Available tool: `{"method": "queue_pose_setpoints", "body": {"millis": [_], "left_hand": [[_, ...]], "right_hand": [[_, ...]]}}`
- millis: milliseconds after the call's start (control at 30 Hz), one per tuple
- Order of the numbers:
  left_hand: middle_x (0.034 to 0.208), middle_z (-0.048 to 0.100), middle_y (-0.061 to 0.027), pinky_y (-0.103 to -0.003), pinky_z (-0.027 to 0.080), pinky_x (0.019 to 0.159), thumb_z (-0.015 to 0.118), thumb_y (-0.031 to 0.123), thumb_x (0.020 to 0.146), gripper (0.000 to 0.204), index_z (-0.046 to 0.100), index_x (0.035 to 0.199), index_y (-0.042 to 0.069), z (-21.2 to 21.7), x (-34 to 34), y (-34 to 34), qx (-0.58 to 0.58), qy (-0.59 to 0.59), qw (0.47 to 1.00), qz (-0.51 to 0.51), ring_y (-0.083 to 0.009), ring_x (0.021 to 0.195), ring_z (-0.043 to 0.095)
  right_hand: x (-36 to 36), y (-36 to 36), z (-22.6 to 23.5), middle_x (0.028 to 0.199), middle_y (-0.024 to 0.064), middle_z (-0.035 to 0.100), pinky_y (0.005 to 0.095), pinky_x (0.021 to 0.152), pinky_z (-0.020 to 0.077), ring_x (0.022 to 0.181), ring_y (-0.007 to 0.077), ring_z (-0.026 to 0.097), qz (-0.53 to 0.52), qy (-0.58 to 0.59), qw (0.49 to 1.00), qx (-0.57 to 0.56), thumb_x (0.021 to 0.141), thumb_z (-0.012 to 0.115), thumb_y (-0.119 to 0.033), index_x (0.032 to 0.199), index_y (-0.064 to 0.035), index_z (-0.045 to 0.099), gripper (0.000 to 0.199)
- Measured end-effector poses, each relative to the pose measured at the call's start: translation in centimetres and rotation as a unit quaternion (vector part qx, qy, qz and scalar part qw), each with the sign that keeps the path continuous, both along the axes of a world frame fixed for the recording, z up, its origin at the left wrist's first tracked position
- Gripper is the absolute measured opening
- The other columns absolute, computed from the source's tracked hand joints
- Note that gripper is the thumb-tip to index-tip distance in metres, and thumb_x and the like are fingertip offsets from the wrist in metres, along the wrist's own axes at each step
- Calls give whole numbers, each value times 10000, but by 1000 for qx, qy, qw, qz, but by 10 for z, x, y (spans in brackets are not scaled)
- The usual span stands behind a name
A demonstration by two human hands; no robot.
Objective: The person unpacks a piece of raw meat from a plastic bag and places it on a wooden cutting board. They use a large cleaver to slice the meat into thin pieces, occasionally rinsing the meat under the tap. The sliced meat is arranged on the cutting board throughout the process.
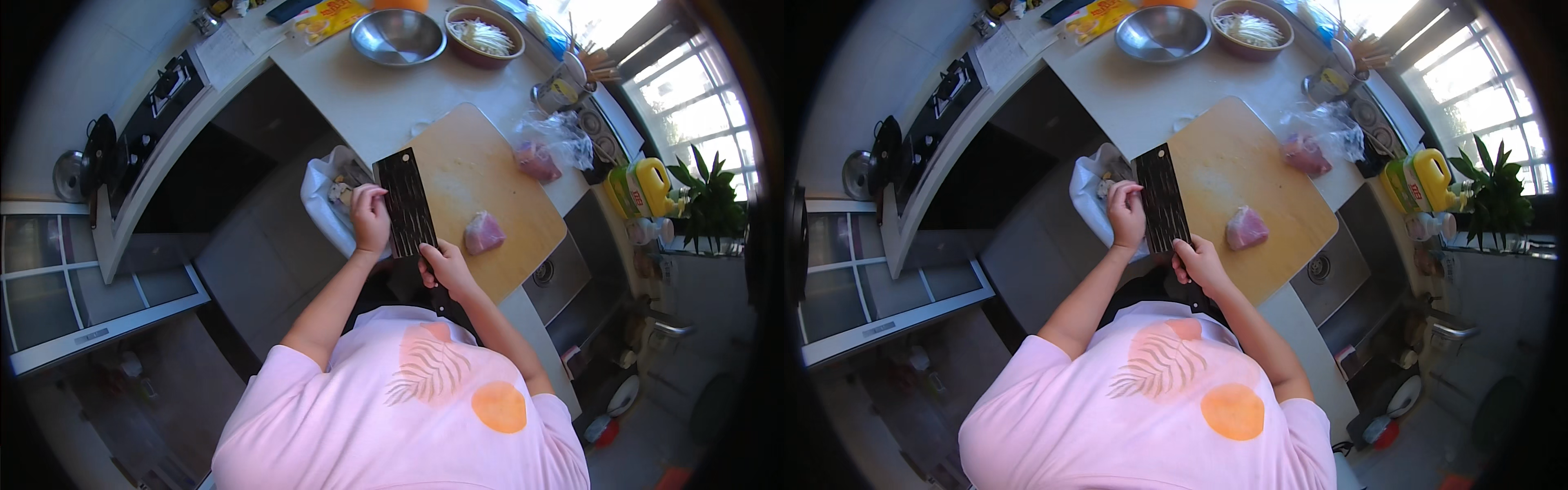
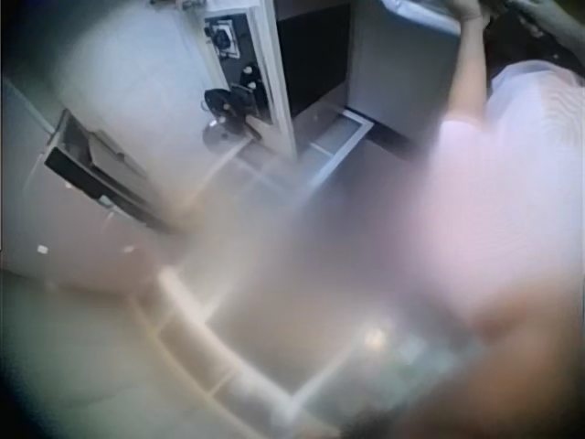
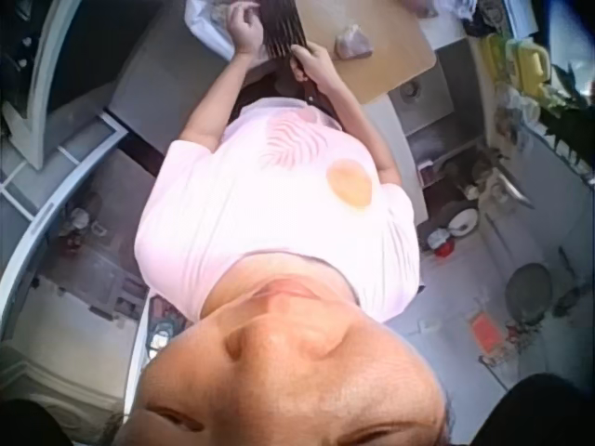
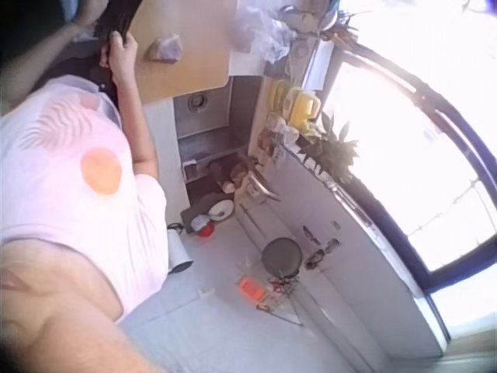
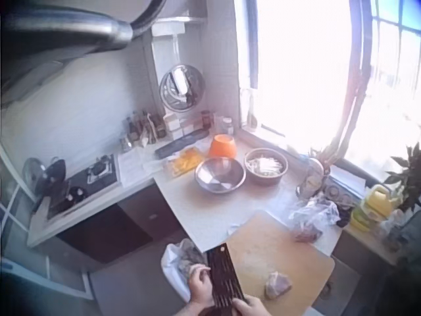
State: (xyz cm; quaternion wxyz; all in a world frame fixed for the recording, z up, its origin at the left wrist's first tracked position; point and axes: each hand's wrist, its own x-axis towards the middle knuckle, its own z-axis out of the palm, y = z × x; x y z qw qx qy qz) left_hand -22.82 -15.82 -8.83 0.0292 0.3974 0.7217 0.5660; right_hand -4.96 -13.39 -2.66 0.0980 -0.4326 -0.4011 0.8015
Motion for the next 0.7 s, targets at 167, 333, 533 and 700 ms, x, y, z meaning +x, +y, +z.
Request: {"method": "queue_pose_setpoints", "body": {"millis": [167, 333, 533, 700], "left_hand": [[907, 643, -140, -403, 453, 875, 562, 20, 830, 84, 611, 898, 20, -61, -65, -42, -178, -4, 983, -50, -292, 884, 626], [1144, 585, -134, -511, 298, 1039, 533, 139, 879, 269, 581, 1125, 41, -69, -91, -37, -251, 137, 946, -153, -328, 1132, 513], [1328, 476, -116, -564, 189, 1087, 475, 276, 912, 424, 499, 1272, 54, -93, -100, -12, -357, 294, 842, -280, -299, 1315, 345], [1321, 487, -103, -601, 182, 1076, 496, 331, 891, 463, 510, 1269, 65, -112, -106, 4, -456, 310, 764, -335, -290, 1317, 341]], "right_hand": [[-27, 9, -4, 599, 33, 516, 247, 373, 346, 415, 103, 461, 20, -56, 997, 39, 933, 513, -216, 835, -33, 492, 208], [-29, 12, -1, 603, 36, 513, 243, 370, 339, 413, 101, 449, -26, -96, 995, 31, 930, 519, -217, 833, -36, 490, 208], [-26, 3, 22, 603, 38, 506, 245, 366, 324, 410, 98, 436, -108, -96, 989, 2, 928, 526, -210, 821, -44, 478, 204], [-22, -2, 31, 603, 40, 508, 246, 364, 317, 411, 98, 428, -140, -85, 987, 5, 934, 528, -205, 822, -49, 469, 200]]}}
